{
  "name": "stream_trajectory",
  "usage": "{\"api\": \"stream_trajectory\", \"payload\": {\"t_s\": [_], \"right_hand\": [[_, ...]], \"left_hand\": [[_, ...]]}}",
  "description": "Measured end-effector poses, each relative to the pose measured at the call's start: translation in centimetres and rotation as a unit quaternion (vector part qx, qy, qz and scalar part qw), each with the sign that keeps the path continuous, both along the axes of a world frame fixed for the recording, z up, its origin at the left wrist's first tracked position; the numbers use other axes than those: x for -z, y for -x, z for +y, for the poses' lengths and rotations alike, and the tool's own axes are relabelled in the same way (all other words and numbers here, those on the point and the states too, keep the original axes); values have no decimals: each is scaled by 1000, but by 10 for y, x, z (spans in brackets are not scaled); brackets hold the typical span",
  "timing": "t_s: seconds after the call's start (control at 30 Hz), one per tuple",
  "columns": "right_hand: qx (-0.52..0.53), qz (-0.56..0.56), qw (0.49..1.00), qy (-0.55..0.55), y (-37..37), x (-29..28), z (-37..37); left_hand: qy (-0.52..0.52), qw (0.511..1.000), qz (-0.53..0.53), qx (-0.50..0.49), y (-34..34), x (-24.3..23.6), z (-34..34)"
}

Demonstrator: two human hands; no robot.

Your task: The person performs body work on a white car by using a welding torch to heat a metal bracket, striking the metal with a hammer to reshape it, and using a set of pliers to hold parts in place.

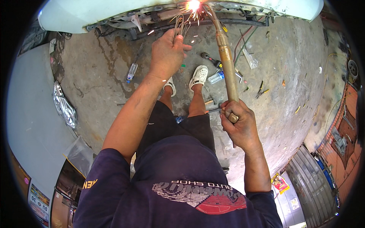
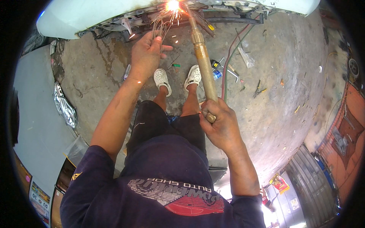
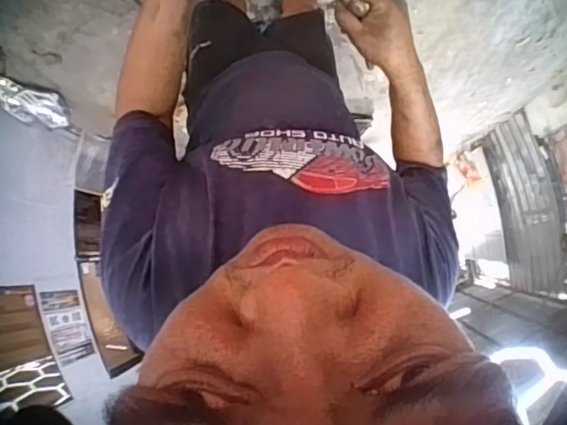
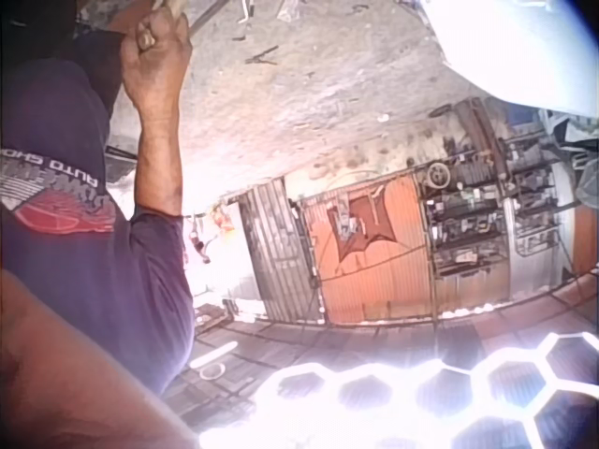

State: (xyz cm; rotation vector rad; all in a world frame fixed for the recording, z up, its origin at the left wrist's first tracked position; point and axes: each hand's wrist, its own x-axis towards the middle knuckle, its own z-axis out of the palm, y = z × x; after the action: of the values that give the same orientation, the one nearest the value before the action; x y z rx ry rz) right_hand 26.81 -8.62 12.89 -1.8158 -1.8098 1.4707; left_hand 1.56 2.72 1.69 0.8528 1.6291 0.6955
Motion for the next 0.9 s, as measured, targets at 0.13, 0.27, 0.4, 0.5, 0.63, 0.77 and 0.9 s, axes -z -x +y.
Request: {"api": "stream_trajectory", "payload": {"t_s": [0.13,0.27,0.4,0.5,0.63,0.77,0.9], "right_hand": [[7,-1,1000,14,0,0,0],[16,-5,1000,26,-2,1,-3],[19,-2,999,28,0,0,-2],[10,-8,1000,21,2,-2,-1],[3,-14,1000,-1,2,1,-3],[1,-12,1000,-5,1,2,-4],[-3,-21,1000,-11,2,2,-5]], "left_hand": [[-28,999,-12,-24,-2,9,-1],[-30,999,-14,-25,-4,8,2],[-17,1000,-19,-17,-3,12,1],[2,1000,-1,-8,-3,5,3],[-8,1000,-8,-17,-5,2,3],[-10,1000,-7,-14,-3,8,2],[-22,999,-15,-22,-4,13,3]]}}
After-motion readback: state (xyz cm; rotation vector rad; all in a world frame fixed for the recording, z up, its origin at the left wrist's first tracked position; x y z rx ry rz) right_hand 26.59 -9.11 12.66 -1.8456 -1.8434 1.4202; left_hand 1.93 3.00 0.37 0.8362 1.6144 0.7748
